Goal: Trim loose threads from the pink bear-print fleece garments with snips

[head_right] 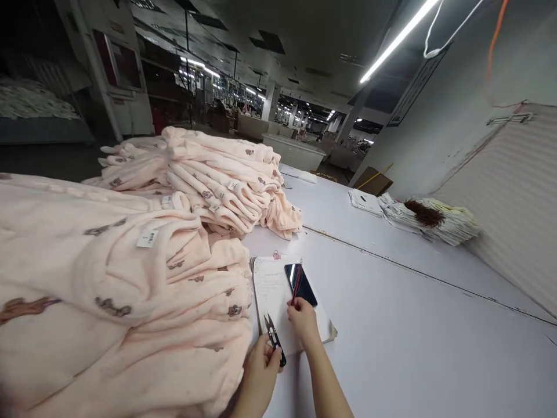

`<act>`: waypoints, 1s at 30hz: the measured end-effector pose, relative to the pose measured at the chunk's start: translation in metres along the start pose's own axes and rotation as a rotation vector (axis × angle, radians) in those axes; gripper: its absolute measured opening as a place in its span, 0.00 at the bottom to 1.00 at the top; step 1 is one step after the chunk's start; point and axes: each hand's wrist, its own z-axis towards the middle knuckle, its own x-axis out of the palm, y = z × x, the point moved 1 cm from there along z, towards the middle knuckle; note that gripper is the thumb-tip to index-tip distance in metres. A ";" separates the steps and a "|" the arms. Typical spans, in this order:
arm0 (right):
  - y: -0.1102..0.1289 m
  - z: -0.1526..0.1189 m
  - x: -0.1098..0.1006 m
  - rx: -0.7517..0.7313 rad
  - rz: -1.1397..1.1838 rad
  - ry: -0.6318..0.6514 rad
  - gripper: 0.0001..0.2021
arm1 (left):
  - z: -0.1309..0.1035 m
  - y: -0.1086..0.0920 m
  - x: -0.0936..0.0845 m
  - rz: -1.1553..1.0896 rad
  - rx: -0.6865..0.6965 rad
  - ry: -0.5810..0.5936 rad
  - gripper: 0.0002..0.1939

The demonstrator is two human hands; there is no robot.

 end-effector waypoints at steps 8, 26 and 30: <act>0.004 0.030 0.050 -0.213 0.260 0.068 0.10 | 0.027 0.007 0.004 0.128 -0.073 0.006 0.21; 0.001 0.027 0.052 -0.209 0.192 0.066 0.10 | 0.025 0.026 0.010 -0.001 0.043 0.018 0.18; 0.004 0.033 0.047 -0.121 0.101 0.090 0.10 | 0.007 0.017 -0.001 -0.124 0.040 0.044 0.16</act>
